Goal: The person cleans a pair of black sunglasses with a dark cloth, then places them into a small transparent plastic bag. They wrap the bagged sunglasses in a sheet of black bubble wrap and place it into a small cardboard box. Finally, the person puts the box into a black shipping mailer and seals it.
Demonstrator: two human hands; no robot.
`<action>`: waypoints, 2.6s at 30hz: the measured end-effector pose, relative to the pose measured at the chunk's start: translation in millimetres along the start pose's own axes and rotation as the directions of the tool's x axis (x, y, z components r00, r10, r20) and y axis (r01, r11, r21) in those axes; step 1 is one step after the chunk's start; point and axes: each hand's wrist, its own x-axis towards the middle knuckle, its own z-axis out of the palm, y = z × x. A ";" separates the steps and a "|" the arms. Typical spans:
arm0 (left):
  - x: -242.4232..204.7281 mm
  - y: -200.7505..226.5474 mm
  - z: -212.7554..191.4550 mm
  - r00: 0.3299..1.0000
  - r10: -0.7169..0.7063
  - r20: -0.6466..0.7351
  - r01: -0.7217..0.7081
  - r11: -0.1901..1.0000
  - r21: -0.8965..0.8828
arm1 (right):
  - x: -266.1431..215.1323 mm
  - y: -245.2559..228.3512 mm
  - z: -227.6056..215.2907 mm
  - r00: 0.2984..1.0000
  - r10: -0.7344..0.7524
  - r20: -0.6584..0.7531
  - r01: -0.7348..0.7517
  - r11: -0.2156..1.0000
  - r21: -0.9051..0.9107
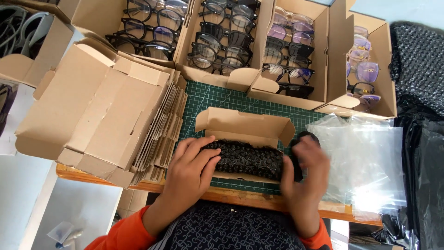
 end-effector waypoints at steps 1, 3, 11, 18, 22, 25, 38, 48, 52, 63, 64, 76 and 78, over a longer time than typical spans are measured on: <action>6.0 2.4 -3.0 1.000 0.023 -0.013 -0.023 1.000 -0.011 | 0.0 2.8 -1.5 0.987 0.158 0.039 -0.158 0.987 -0.014; 14.0 4.3 -5.7 0.998 0.050 -0.030 -0.051 0.998 -0.023 | -2.5 6.9 -1.8 0.948 0.310 0.070 -0.308 0.951 -0.036; 7.1 -3.7 16.1 0.954 -0.188 -0.234 0.163 0.979 -0.122 | -7.7 14.0 -0.2 0.925 0.279 0.258 -0.306 0.950 0.068; 9.0 -2.9 14.3 0.986 -0.150 -0.080 0.118 0.943 -0.310 | -10.2 15.5 3.1 0.965 0.212 0.155 -0.238 0.957 0.167; 6.8 1.6 13.0 0.984 -0.085 -0.155 0.060 0.985 -0.161 | -7.9 6.8 1.9 0.993 0.112 0.028 -0.113 0.993 0.028; -1.1 0.0 19.5 0.978 0.033 -0.204 -0.018 0.997 0.073 | -11.7 2.7 5.3 0.998 0.038 -0.055 -0.042 0.996 -0.077; -2.4 0.9 19.9 0.966 0.164 -0.199 -0.115 0.965 0.236 | -25.0 -7.1 -9.9 0.952 0.304 0.033 -0.305 0.950 0.064; 4.0 0.0 18.6 0.951 0.207 -0.231 -0.166 0.969 0.183 | -6.0 -7.9 -5.1 0.977 0.214 0.015 -0.211 0.947 0.242; -5.7 -11.9 29.5 0.944 0.236 -0.229 -0.230 0.972 0.050 | -5.0 -9.3 -17.5 0.989 0.100 0.111 -0.126 0.960 0.252; 6.4 -13.6 9.4 0.993 0.113 0.037 -0.088 0.907 -0.411 | 2.7 -21.7 0.6 0.964 -0.210 0.163 0.182 0.968 0.171; 7.6 -13.1 9.0 0.993 0.102 0.059 -0.069 0.909 -0.410 | 3.3 -25.0 1.9 0.965 -0.208 0.161 0.182 0.969 0.166; 7.5 -13.3 6.2 0.960 0.171 0.222 -0.104 0.953 -0.286 | 1.8 -28.0 -2.1 0.941 -0.237 0.240 0.197 0.964 0.179; 7.2 -14.8 9.0 0.962 0.173 0.210 -0.117 0.960 -0.255 | -4.8 -22.9 -3.7 0.926 -0.237 0.294 0.183 0.962 0.202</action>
